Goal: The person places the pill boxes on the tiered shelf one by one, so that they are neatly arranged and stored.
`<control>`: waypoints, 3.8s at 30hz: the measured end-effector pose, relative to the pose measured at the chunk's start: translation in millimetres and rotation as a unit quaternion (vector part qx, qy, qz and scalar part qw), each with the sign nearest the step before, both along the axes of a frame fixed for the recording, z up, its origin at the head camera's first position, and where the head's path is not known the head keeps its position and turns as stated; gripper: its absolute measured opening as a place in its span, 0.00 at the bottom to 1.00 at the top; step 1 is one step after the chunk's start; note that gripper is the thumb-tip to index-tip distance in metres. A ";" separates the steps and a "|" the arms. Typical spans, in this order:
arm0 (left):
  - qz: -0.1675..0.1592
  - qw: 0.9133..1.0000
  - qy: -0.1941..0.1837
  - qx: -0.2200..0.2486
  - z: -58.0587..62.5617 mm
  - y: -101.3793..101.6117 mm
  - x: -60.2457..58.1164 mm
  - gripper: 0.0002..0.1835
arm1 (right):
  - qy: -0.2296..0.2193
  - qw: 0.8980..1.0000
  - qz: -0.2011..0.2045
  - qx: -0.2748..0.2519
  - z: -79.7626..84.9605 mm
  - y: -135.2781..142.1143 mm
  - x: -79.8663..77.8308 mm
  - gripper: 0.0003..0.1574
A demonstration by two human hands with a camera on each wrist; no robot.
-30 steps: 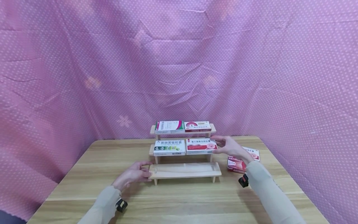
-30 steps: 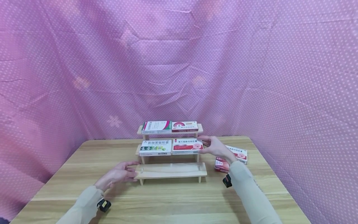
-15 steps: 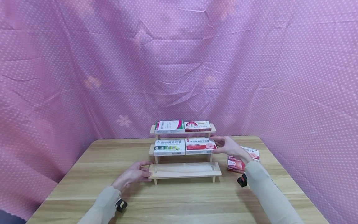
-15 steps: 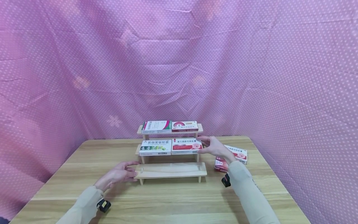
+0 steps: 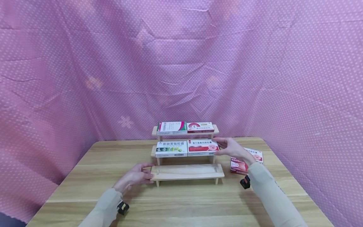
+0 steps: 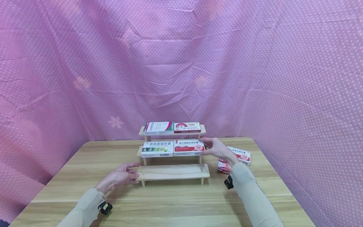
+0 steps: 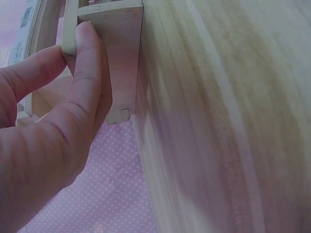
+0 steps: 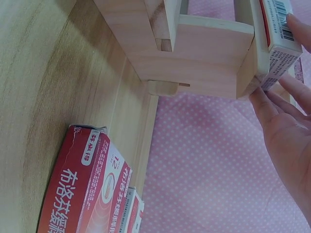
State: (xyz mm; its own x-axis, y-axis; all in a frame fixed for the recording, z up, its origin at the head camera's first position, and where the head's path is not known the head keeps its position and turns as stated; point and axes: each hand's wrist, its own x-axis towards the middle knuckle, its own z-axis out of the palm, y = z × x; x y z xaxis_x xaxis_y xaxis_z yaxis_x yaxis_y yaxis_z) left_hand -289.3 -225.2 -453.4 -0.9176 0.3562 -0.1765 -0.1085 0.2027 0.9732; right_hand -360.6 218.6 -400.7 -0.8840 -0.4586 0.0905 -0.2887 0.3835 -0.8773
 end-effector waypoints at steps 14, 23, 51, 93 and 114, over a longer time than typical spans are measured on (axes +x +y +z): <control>-0.010 1.000 0.003 -0.001 -3.1 -2.2 -0.7 0.38 | -0.049 0.996 0.019 -0.077 -1.9 10.8 6.1 0.54; -0.013 1.000 -0.004 0.022 -3.0 -6.3 0.9 0.39 | -0.034 0.997 -0.002 -0.064 -6.2 28.6 9.5 0.49; -0.008 0.999 -0.011 0.046 -1.0 -4.2 3.0 0.40 | 0.004 0.999 -0.028 0.034 -46.5 114.0 39.2 0.37; 0.001 0.999 -0.022 0.044 -2.2 -3.6 0.1 0.40 | 0.040 0.982 -0.042 0.181 -63.9 125.0 36.2 0.36; 0.001 0.999 -0.018 0.038 -2.0 -4.3 1.4 0.39 | 0.017 0.974 -0.058 0.217 -56.3 124.3 44.6 0.41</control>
